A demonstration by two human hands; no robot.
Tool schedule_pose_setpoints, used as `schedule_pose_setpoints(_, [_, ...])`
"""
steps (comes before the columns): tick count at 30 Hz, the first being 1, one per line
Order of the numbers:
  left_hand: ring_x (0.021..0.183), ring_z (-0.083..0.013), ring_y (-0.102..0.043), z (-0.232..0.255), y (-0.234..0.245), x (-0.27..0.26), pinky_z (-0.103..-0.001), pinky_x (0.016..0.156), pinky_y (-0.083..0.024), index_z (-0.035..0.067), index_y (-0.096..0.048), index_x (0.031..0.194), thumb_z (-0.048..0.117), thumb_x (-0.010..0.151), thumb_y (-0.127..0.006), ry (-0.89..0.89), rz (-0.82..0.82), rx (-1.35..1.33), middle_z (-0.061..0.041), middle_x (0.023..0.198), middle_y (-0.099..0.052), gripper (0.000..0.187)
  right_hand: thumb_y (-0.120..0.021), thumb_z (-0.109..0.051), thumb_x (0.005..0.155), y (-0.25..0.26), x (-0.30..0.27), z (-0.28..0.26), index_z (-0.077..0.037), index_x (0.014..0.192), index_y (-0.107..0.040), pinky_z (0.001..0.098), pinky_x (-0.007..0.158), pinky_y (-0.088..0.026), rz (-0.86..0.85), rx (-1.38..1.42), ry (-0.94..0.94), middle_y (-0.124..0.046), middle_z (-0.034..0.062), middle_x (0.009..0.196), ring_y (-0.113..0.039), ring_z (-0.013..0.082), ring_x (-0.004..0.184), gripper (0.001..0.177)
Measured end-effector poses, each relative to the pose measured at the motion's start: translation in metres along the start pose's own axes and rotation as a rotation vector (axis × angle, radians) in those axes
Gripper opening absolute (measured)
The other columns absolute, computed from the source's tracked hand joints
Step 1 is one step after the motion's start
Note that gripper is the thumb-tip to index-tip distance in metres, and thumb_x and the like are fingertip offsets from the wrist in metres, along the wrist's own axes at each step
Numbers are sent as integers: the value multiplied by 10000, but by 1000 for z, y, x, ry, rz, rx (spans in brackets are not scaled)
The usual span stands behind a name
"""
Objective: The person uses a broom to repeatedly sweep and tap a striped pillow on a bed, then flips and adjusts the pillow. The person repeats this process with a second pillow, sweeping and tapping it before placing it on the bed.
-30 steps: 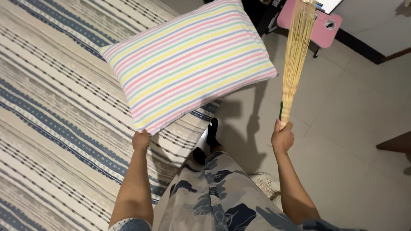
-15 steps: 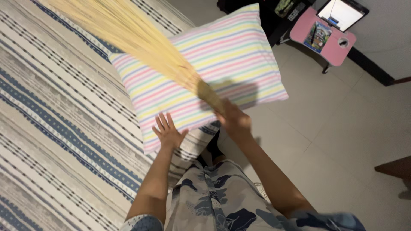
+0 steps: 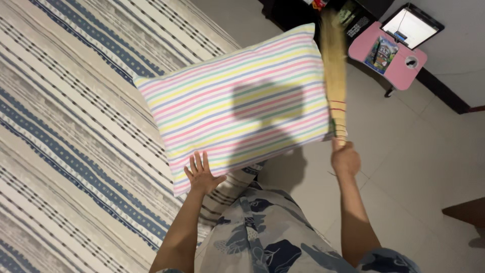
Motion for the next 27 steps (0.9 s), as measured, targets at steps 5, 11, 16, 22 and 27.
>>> schedule_pose_setpoints(5, [1538, -388, 270, -4, -6, 4, -655, 1189, 90, 173, 248, 1600, 802, 769, -663, -12, -20, 16, -173, 1674, 298, 1384, -573, -478, 1053, 40, -47, -30, -31, 1132, -632, 530, 638, -517, 188, 391, 174, -707, 211, 830, -684, 413, 732, 458])
schedule_pose_setpoints(11, [1542, -373, 281, -2, -1, 5, -640, 1200, 104, 183, 249, 1602, 779, 724, -721, 13, 1, -17, -175, 1678, 297, 1438, -580, -398, 1021, 17, -131, -113, -11, 1283, -583, 420, 538, -547, 167, 378, 702, -682, 170, 939, -686, 321, 672, 467])
schedule_pose_setpoints(16, [1525, -388, 289, 0, 5, -1, -637, 1194, 105, 183, 267, 1598, 796, 740, -688, 3, 20, 34, -180, 1669, 308, 1423, -663, -443, 888, -38, -120, -63, -45, 1187, -598, 448, 465, -550, 20, 144, 576, -719, 173, 908, -686, 335, 564, 502])
schedule_pose_setpoints(22, [1522, -391, 319, 3, 3, -5, -630, 1192, 133, 173, 297, 1584, 816, 743, -670, 42, -36, 23, -187, 1658, 331, 1434, -581, -532, 1039, -66, -64, 68, -29, 1092, -559, 569, 596, -520, 68, 96, 35, -697, 255, 733, -674, 469, 675, 506])
schedule_pose_setpoints(27, [1519, -398, 312, -5, 4, -4, -641, 1184, 126, 162, 273, 1586, 795, 724, -694, -17, 85, -21, -195, 1663, 313, 1441, -589, -526, 1039, -35, -78, 95, -35, 1069, -568, 575, 612, -516, 150, 229, -122, -692, 235, 732, -672, 459, 674, 493])
Point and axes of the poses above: each hand's wrist, its own x-axis towards the middle knuckle, its own y-axis out of the back of the hand, z = x × y, the point moved 7 cm from there along x, towards the middle knuckle
